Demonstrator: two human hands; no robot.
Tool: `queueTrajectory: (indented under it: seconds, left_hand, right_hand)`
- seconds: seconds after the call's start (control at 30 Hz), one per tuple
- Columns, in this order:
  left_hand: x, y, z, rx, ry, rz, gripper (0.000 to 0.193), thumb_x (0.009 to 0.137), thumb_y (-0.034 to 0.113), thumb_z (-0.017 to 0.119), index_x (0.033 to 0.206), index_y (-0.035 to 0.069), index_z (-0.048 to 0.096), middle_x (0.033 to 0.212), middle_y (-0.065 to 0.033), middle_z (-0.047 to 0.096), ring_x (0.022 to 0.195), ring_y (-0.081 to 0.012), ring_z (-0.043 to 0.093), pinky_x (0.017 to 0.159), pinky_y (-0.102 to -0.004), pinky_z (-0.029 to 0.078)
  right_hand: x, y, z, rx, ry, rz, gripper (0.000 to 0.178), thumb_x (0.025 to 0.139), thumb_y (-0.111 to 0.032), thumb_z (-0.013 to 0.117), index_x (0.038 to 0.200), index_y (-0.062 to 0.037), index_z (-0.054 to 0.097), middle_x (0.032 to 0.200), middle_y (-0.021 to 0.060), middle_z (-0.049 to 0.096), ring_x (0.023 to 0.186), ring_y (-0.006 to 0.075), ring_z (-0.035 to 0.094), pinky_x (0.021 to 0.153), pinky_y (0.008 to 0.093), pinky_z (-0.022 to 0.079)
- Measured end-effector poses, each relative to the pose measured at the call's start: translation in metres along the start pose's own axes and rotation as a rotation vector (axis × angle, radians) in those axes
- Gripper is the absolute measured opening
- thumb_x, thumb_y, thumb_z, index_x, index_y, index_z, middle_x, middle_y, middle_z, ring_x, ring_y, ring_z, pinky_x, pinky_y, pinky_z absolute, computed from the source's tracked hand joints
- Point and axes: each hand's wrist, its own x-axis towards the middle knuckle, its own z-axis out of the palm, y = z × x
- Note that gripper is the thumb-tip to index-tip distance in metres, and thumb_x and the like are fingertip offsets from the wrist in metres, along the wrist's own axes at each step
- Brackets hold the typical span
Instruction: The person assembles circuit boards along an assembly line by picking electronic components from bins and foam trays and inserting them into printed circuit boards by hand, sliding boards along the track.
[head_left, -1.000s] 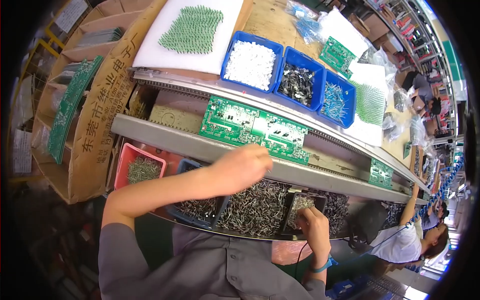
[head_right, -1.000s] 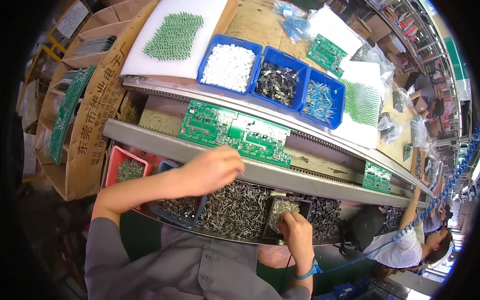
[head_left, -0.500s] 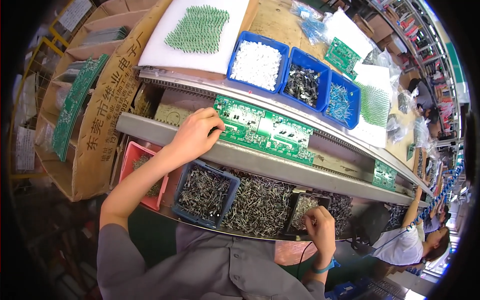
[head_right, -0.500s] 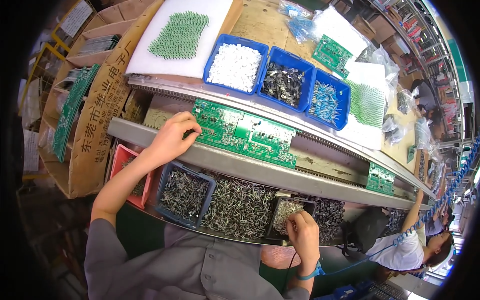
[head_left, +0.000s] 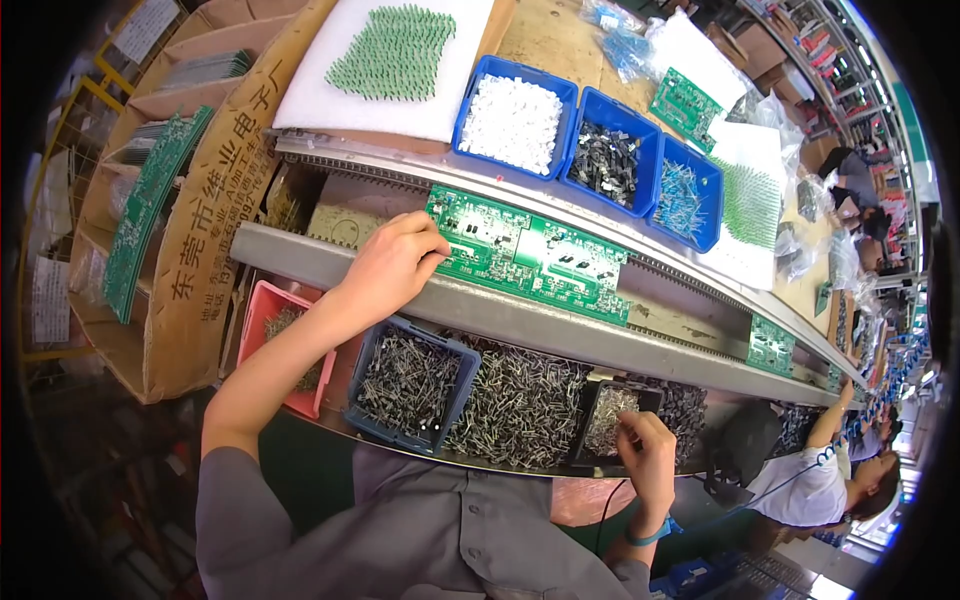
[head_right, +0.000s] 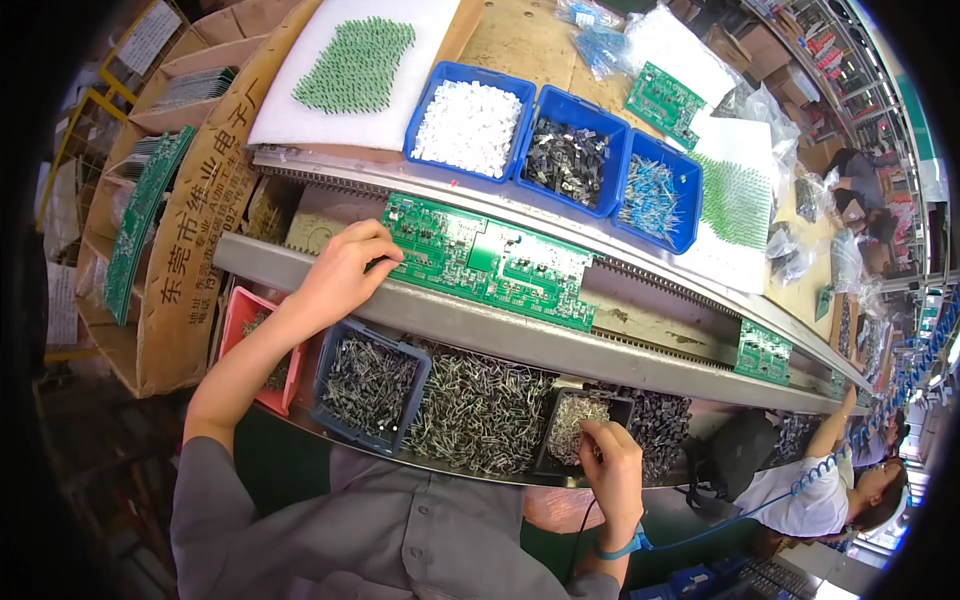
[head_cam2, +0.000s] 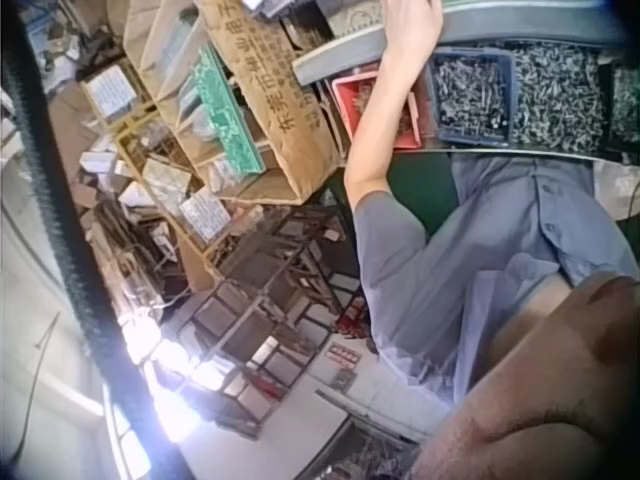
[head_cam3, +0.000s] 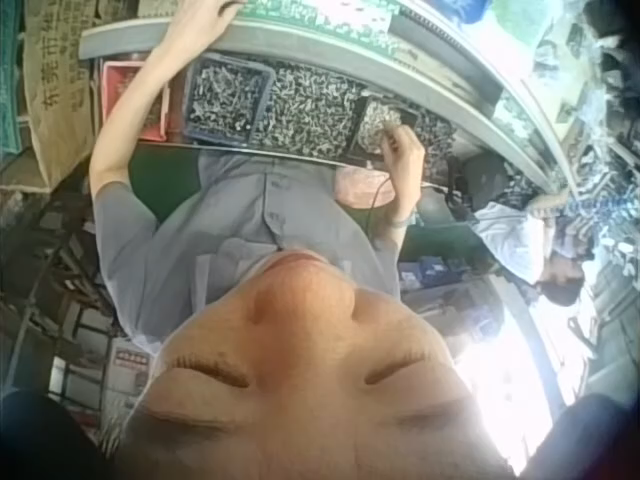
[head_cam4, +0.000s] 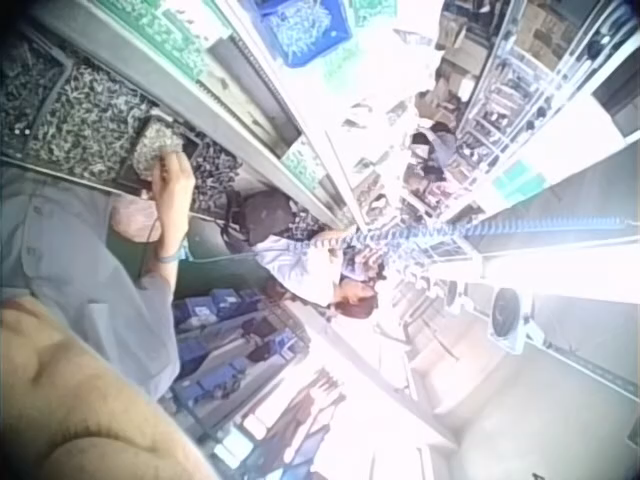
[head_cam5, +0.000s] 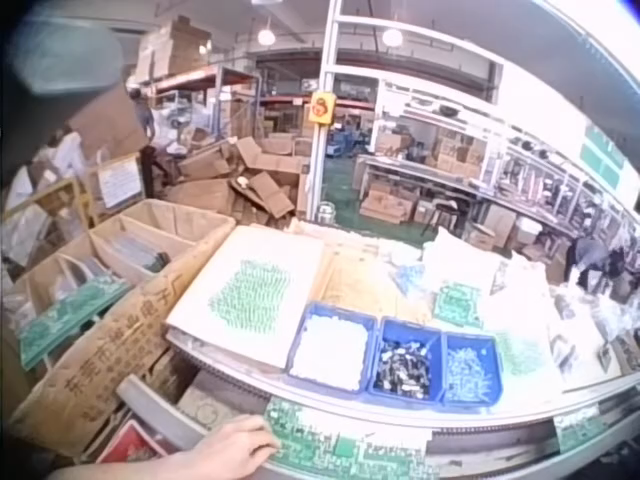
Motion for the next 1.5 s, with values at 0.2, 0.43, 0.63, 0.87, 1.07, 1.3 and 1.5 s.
queueTrajectory:
  seconds: [0.2, 0.43, 0.63, 0.87, 1.07, 1.3, 1.5]
  left_hand:
    - [-0.006, 0.000, -0.007, 0.122, -0.027, 0.170, 0.015, 0.076, 0.000, 0.064, 0.090, 0.000, 0.066, 0.091, -0.0122, 0.060, 0.087, -0.0311, 0.059, 0.075, -0.0402, 0.048]
    - [-0.013, 0.014, -0.015, 0.313, -0.080, 0.238, 0.027, 0.074, -0.001, 0.059, 0.100, -0.001, 0.065, 0.100, -0.0111, 0.059, 0.095, -0.0292, 0.058, 0.083, -0.0400, 0.045]
    - [-0.014, 0.014, -0.017, 0.345, -0.098, 0.222, 0.027, 0.077, 0.000, 0.059, 0.103, -0.002, 0.063, 0.104, -0.0126, 0.059, 0.097, -0.0303, 0.057, 0.084, -0.0398, 0.045]
    - [0.003, 0.029, -0.008, 0.213, -0.043, 0.184, 0.021, 0.079, 0.003, 0.064, 0.100, 0.002, 0.064, 0.096, -0.0102, 0.059, 0.092, -0.0305, 0.058, 0.081, -0.0401, 0.045]
    - [0.025, 0.040, 0.016, 0.118, -0.011, 0.301, 0.015, 0.077, 0.005, 0.066, 0.093, 0.004, 0.066, 0.092, -0.0077, 0.059, 0.091, -0.0268, 0.057, 0.079, -0.0382, 0.043]
    - [0.043, 0.056, 0.056, 0.119, -0.051, 0.410, 0.010, 0.076, 0.010, 0.063, 0.085, 0.008, 0.068, 0.085, -0.0038, 0.056, 0.088, -0.0222, 0.055, 0.077, -0.0361, 0.039]
    - [0.057, 0.070, 0.069, 0.211, -0.159, 0.544, 0.008, 0.075, 0.011, 0.057, 0.075, 0.009, 0.065, 0.086, -0.0025, 0.055, 0.091, -0.0187, 0.053, 0.081, -0.0342, 0.038]
  right_hand:
    - [0.003, -0.001, -0.008, -0.007, -0.018, 0.012, 0.017, 0.074, 0.009, 0.064, 0.089, 0.0013, 0.066, 0.079, 0.0121, 0.063, 0.066, 0.0241, 0.062, 0.058, 0.0294, 0.049]
    - [0.024, -0.010, -0.025, 0.048, -0.151, -0.013, 0.016, 0.076, 0.007, 0.064, 0.091, 0.0000, 0.066, 0.084, 0.0139, 0.062, 0.071, 0.0318, 0.063, 0.062, 0.0343, 0.050]
    - [0.068, -0.018, -0.026, 0.117, -0.147, -0.161, 0.016, 0.077, 0.005, 0.065, 0.092, 0.0001, 0.065, 0.084, 0.0138, 0.063, 0.072, 0.0320, 0.062, 0.063, 0.0348, 0.050]
    - [0.143, -0.019, 0.009, 0.159, -0.059, -0.312, 0.014, 0.079, 0.003, 0.063, 0.092, -0.0005, 0.067, 0.083, 0.0144, 0.065, 0.072, 0.0316, 0.063, 0.062, 0.0361, 0.050]
    - [0.161, -0.014, 0.035, 0.088, 0.017, -0.373, 0.015, 0.079, 0.002, 0.066, 0.093, -0.0015, 0.068, 0.083, 0.0128, 0.066, 0.071, 0.0276, 0.064, 0.061, 0.0328, 0.051]
    - [0.155, -0.010, 0.035, 0.026, 0.045, -0.394, 0.015, 0.078, 0.001, 0.062, 0.092, -0.0023, 0.067, 0.081, 0.0133, 0.064, 0.075, 0.0318, 0.062, 0.064, 0.0400, 0.051]
    - [0.150, -0.006, 0.038, -0.359, 0.105, -0.517, 0.023, 0.071, -0.001, 0.060, 0.093, -0.0016, 0.066, 0.084, 0.0092, 0.062, 0.078, 0.0256, 0.061, 0.068, 0.0358, 0.052]
